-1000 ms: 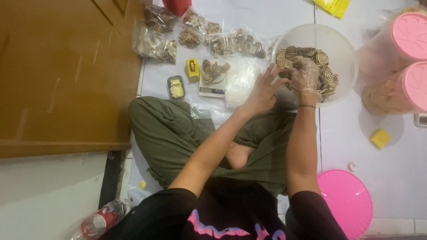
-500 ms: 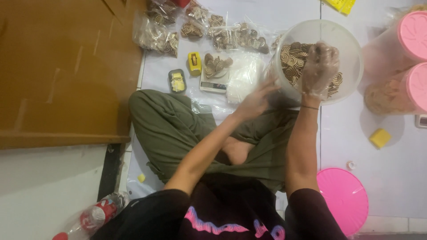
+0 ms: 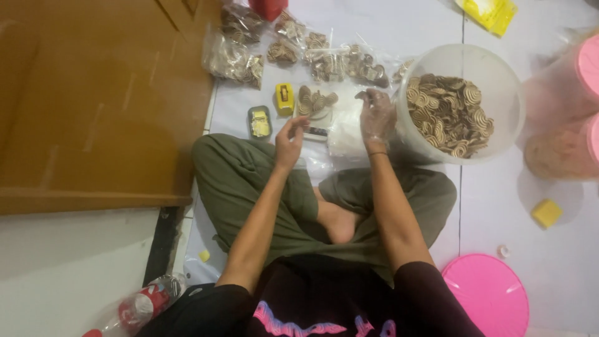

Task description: Packaging cookies into small plastic bags using a digital scale for portion control.

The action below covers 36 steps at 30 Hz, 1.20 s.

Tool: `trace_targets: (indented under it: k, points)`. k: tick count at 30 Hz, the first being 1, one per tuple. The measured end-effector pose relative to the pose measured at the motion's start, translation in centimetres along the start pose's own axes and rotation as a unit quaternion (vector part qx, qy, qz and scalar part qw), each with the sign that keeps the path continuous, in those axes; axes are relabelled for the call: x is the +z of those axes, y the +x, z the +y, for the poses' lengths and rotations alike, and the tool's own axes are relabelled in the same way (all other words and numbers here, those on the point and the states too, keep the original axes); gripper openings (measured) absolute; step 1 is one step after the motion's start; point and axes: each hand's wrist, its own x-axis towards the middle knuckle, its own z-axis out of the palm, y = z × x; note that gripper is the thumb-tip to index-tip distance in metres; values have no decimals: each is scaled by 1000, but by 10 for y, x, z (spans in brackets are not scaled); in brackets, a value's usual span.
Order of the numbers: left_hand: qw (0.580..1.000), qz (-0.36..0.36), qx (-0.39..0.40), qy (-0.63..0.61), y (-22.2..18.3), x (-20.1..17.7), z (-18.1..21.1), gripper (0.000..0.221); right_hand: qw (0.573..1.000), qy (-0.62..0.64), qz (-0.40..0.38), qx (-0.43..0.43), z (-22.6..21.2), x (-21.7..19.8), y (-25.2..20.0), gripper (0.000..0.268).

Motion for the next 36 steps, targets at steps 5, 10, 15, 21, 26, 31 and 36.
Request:
trace_targets:
  k: [5, 10, 15, 21, 26, 31, 36]
  points:
    - [998, 59, -6, -13, 5, -18, -7, 32, 980, 108, -75, 149, 85, 99, 25, 12]
    - [994, 93, -31, -41, 5, -18, -14, 32, 969, 105, -143, 175, 95, 116, 27, 19]
    - [990, -7, -97, 100, 7, -16, -72, 41, 937, 316, -69, 135, 101, 87, -9, 24]
    - [995, 74, -61, -32, 25, -13, -88, 51, 959, 257, -43, 116, 37, 12, -37, 24]
    - [994, 88, -51, -47, 24, -14, -78, 51, 967, 252, -45, 0, -18, -43, -32, 16]
    - [992, 102, -46, -51, 21, -8, -67, 49, 959, 275, -38, -48, -35, -74, -13, 19]
    - [988, -78, -129, 22, 9, 32, -27, 37, 949, -71, 201, -231, 30, -118, 35, 5]
